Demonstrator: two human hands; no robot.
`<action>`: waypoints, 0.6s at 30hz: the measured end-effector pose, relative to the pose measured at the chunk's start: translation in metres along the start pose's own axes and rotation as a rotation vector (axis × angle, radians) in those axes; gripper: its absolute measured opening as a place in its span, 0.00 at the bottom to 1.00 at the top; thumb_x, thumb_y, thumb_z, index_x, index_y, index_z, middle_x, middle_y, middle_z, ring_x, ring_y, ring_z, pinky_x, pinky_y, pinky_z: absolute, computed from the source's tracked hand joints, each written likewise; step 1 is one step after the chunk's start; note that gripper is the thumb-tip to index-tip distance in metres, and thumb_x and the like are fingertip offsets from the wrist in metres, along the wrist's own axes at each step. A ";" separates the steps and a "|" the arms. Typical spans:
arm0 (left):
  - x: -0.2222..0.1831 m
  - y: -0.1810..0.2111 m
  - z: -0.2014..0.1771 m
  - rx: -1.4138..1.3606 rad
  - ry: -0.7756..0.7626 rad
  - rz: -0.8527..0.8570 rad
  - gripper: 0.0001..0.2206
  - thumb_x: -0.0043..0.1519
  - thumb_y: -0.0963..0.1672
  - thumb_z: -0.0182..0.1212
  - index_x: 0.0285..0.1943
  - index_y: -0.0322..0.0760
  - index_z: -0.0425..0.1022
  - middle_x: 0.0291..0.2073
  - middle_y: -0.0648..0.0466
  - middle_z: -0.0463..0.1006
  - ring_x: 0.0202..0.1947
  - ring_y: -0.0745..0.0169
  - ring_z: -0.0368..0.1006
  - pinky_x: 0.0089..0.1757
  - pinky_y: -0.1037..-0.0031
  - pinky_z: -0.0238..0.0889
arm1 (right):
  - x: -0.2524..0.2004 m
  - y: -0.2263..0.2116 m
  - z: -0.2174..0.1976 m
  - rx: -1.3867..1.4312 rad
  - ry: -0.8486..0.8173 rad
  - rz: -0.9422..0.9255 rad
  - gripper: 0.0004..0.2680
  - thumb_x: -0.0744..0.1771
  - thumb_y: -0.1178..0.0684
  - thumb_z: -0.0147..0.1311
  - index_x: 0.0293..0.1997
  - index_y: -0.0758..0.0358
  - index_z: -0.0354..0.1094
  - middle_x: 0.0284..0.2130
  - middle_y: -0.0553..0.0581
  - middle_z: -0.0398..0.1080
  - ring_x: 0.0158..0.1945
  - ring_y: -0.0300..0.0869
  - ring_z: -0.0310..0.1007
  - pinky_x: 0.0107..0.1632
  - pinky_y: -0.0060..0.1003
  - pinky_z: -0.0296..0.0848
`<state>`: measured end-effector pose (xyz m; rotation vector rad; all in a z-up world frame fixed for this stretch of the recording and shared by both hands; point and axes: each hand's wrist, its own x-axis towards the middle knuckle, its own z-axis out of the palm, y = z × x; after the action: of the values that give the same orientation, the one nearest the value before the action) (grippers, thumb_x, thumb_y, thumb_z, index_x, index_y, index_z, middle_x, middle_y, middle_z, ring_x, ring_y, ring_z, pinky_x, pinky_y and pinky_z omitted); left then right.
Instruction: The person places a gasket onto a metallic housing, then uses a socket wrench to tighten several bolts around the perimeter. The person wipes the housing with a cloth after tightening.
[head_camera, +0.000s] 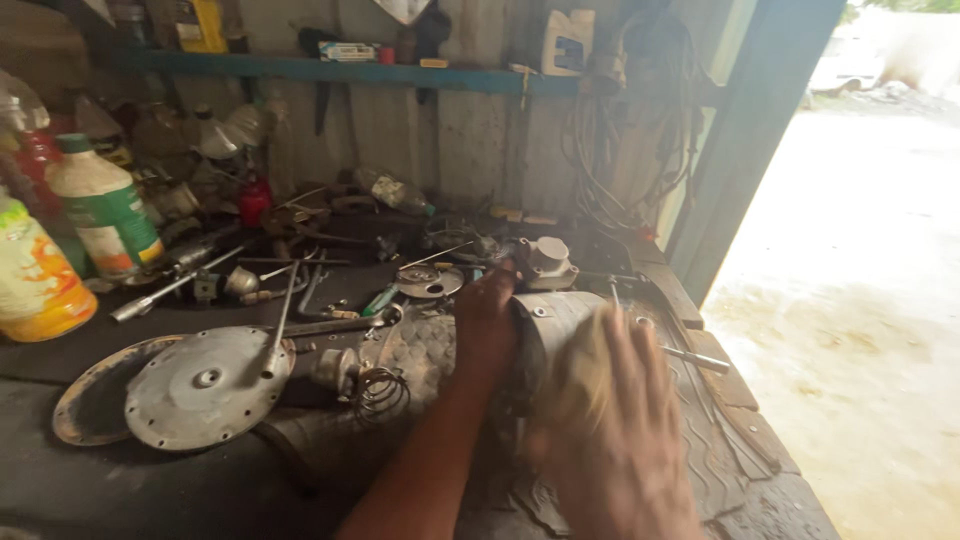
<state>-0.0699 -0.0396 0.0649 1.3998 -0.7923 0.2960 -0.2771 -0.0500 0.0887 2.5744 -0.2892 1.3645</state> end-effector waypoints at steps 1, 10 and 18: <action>-0.001 -0.002 -0.001 -0.035 0.000 -0.025 0.18 0.68 0.47 0.45 0.45 0.28 0.79 0.38 0.36 0.81 0.42 0.36 0.77 0.43 0.57 0.66 | 0.015 0.005 0.000 0.061 -0.008 -0.017 0.19 0.68 0.51 0.46 0.64 0.71 0.57 0.66 0.77 0.58 0.74 0.63 0.55 0.75 0.57 0.54; 0.004 -0.030 0.010 0.326 0.036 0.277 0.16 0.67 0.44 0.44 0.40 0.30 0.78 0.41 0.39 0.81 0.45 0.38 0.77 0.48 0.56 0.68 | 0.057 0.060 0.023 0.658 -0.245 0.463 0.12 0.69 0.53 0.48 0.55 0.69 0.69 0.51 0.73 0.72 0.60 0.64 0.71 0.59 0.55 0.71; -0.002 -0.031 0.007 0.112 0.052 0.113 0.18 0.69 0.46 0.44 0.45 0.26 0.78 0.43 0.37 0.81 0.47 0.37 0.77 0.49 0.57 0.68 | -0.030 0.011 -0.011 0.142 -0.112 -0.166 0.26 0.59 0.61 0.54 0.65 0.78 0.52 0.68 0.83 0.47 0.75 0.71 0.41 0.74 0.65 0.43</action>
<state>-0.0535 -0.0512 0.0397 1.4480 -0.8235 0.4685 -0.3058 -0.0550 0.0706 2.7246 0.0054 1.2261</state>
